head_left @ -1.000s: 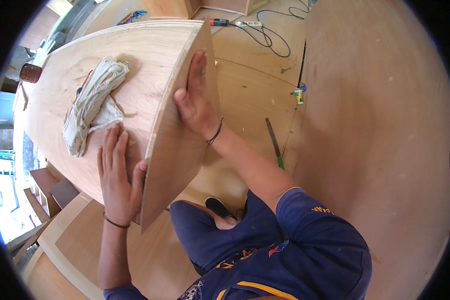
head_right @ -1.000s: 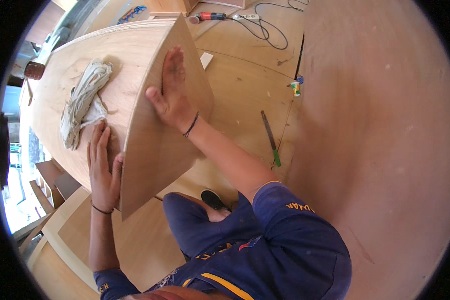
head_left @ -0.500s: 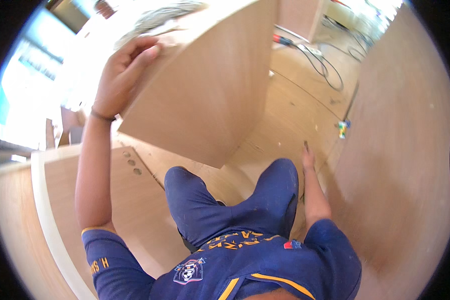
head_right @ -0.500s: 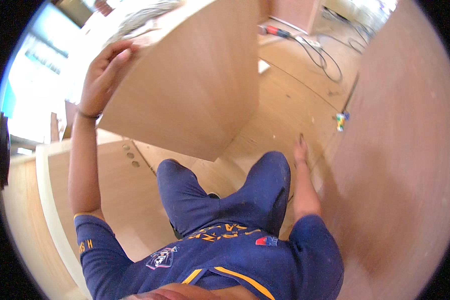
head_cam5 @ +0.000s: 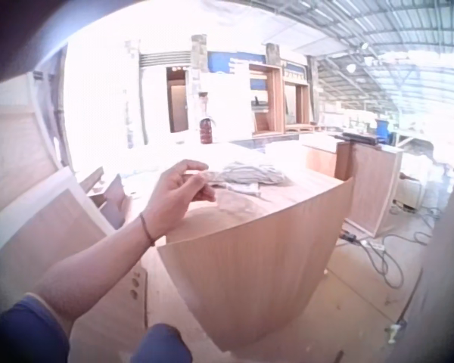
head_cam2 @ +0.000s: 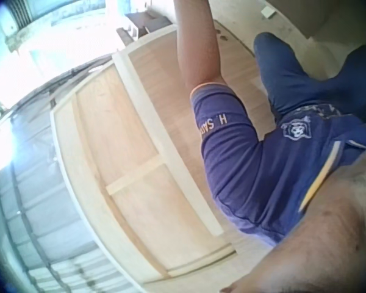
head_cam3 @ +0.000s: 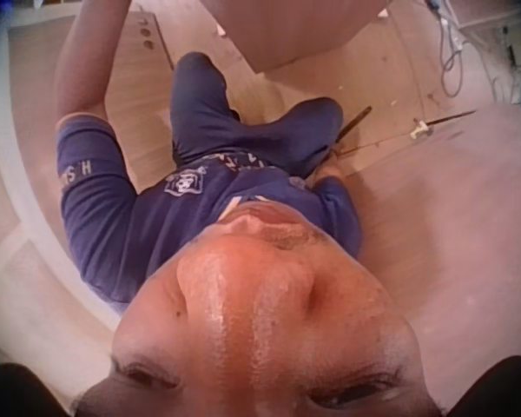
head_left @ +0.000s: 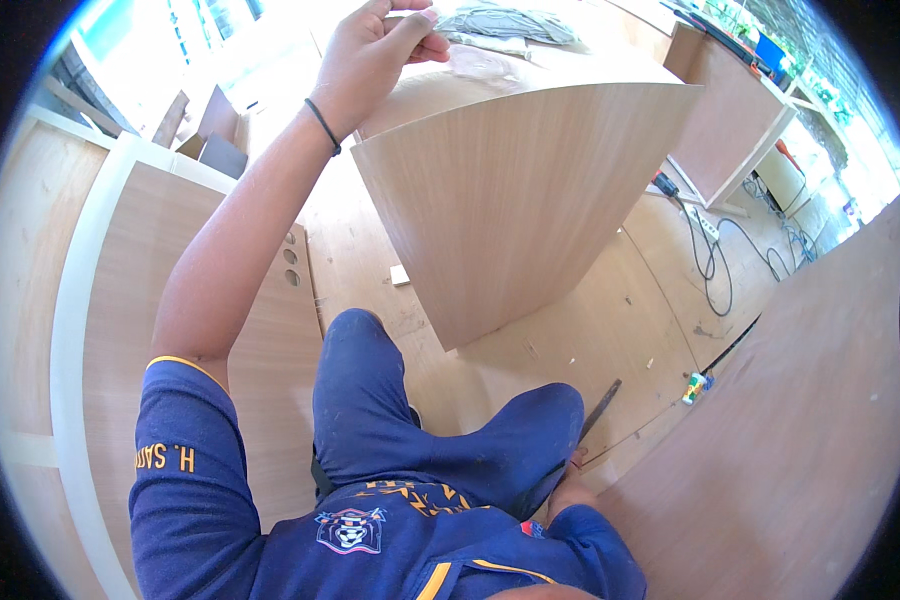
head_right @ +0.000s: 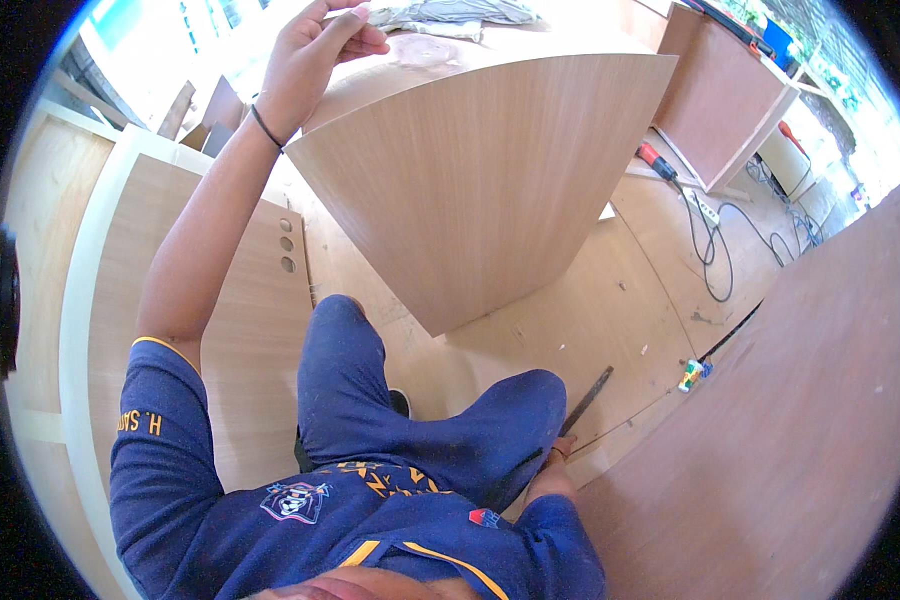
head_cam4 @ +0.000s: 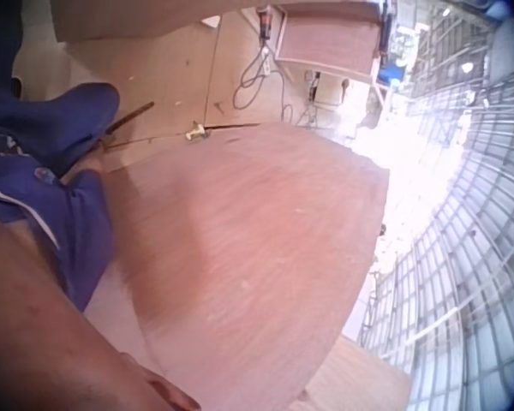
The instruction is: The person uses a hand file to smooth the edges of a wooden furniture cabinet, applying a cloth to wipe away dust and then continuing to file various sections of the cabinet's outer corners and inner edges.
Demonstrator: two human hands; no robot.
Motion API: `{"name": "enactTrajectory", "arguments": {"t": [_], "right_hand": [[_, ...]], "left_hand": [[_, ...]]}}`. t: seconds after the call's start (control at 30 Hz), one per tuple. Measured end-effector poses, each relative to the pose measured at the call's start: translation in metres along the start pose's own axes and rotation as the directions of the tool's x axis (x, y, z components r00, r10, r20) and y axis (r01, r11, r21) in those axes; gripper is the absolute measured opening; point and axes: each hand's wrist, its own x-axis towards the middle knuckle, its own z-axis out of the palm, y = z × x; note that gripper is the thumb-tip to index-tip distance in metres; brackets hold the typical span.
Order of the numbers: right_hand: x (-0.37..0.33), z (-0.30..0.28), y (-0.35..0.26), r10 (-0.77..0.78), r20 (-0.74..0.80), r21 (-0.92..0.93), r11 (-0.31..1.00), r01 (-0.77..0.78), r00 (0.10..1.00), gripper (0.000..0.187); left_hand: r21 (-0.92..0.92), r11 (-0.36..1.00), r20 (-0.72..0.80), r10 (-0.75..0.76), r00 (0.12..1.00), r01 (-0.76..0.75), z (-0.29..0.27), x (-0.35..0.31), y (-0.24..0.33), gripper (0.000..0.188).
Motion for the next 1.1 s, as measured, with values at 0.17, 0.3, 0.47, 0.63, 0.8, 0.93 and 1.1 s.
{"name": "enactTrajectory", "arguments": {"t": [0.17,0.3,0.47,0.63,0.8,0.93,1.1], "right_hand": [[0.057,-0.01,-0.014,-0.051,0.069,0.401,0.916,0.02,0.996,0.043],[0.013,-0.091,-0.072,-0.236,0.353,0.667,0.742,-0.067,0.905,0.024],[-0.046,-0.227,-0.151,-0.433,-0.22,0.83,0.389,0.401,0.874,0.013],[-0.185,-0.327,-0.232,-0.665,-0.293,0.916,0.01,0.4,0.687,0.02],[-0.266,-0.369,-0.24,-0.824,-0.254,0.948,-0.108,0.3,0.506,0.027],[-0.297,-0.361,-0.232,-0.819,-0.424,0.781,-0.116,0.613,0.386,0.031],[-0.318,-0.372,-0.219,-0.89,-0.309,0.766,-0.024,0.643,0.335,0.03]], "left_hand": [[-0.018,0.998,0.074,-0.061,0.995,0.062,0.02,0.015,-0.009,0.027],[0.28,0.955,0.148,-0.139,0.979,0.093,0.001,0.002,-0.01,0.044],[0.314,0.947,0.233,-0.142,0.962,0.064,0.012,0.006,0.0,0.037],[0.279,0.96,0.208,-0.043,0.977,-0.017,0.011,0.01,-0.014,0.048],[0.269,0.961,0.15,0.025,0.988,-0.066,0.015,0.009,-0.012,0.042],[0.161,0.978,0.028,0.127,0.992,-0.129,0.005,-0.012,-0.001,0.032],[0.291,0.817,0.213,0.452,0.866,-0.498,-0.024,-0.081,-0.026,0.026]]}}
